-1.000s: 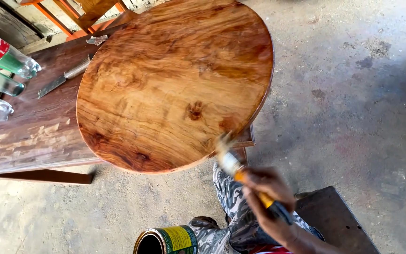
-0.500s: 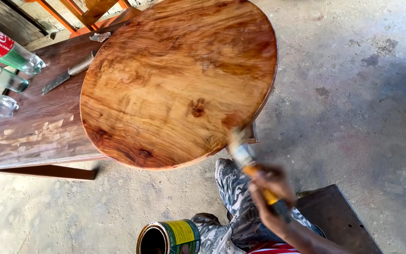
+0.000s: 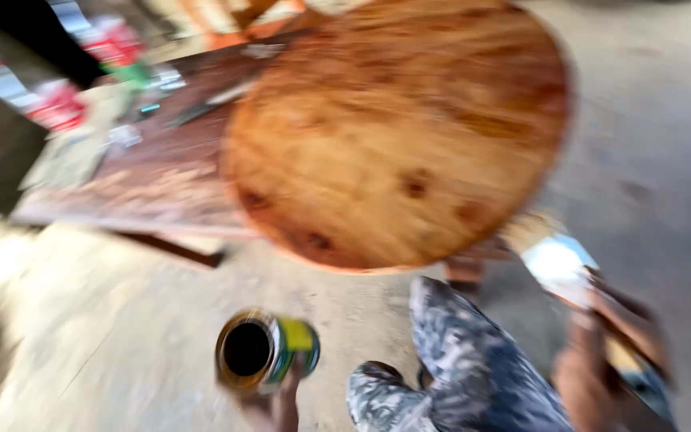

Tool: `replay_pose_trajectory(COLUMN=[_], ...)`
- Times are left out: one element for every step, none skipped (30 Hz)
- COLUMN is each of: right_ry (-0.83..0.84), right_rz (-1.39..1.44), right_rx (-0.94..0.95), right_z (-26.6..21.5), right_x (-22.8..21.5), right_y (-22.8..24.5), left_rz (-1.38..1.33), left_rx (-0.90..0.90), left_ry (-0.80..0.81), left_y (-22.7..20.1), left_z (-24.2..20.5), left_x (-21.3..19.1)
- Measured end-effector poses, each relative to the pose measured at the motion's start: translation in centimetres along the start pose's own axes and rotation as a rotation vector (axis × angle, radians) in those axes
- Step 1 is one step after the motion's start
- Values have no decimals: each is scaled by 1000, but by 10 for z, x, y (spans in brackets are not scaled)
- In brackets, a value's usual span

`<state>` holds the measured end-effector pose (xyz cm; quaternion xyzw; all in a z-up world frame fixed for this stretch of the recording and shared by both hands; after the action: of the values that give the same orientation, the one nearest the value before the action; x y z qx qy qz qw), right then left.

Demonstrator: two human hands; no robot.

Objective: Varnishing a circular wooden tabletop with a brush and then using a scraper tool on the edges.

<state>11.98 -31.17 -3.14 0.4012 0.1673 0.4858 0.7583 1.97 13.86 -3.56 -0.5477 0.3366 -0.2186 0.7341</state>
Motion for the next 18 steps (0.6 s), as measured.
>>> replay_pose_trajectory(right_ry=[97,212,261,239,212,212,506,760,734,574,410,376,470,564,533,592,629,605], right_rz=[102,177,206,50,-71,-74,222,489,456,407,337,294,340,403,379,433,481,470], right_rx=[442,881,870,374,-127,-135,174,502,502,162,-171,-176,-9,164,161,517,876,872], right_z=[-5,-24,-45,-57,-75,-82,-92,-111,-93,-74,-61,-63,-68,-75,-63,-59,-58,-46], right_x=[-28,-70,-35,-18,0,-4,3,-8,24,44,58,44,35,30,21,17,11,5], right_y=[-60,-106,-104,-83,-60,-91,-134,-166,-126,-68,-5,-19,-37,-55,-54,-63,-70,-66], left_rz=[3,2,1,1,1,-7,-130,-265,-286,-341,-398,-419,-385,-343,-355,-471,-569,-572], left_rx=[10,17,25,74,123,123,223,311,300,331,359,356,344,335,336,36,-268,-270], left_ry=[-79,-138,-193,-200,-207,-207,-185,-126,-92,-76,-61,-10,-41,-86,-49,79,213,238], left_y=[-17,-37,-41,-46,-50,-37,-26,-13,0,9,18,5,-6,-18,15,60,107,95], left_z=[36,72,94,116,139,166,193,218,238,267,298,306,314,322,365,404,431,432], left_x=[7,17,10,10,13,8,7,23,17,24,36,52,65,69,72,80,92,99])
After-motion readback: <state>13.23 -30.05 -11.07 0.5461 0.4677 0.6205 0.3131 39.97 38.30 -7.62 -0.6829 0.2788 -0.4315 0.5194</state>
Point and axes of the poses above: each hand's wrist, its own z-axis towards the middle knuckle, its own x-axis out of the palm, y = z × x, the point moved 4 cm from there along z, towards the middle knuckle, and after that the axes turned 9 degrees about -x, right-handed, at the moved point
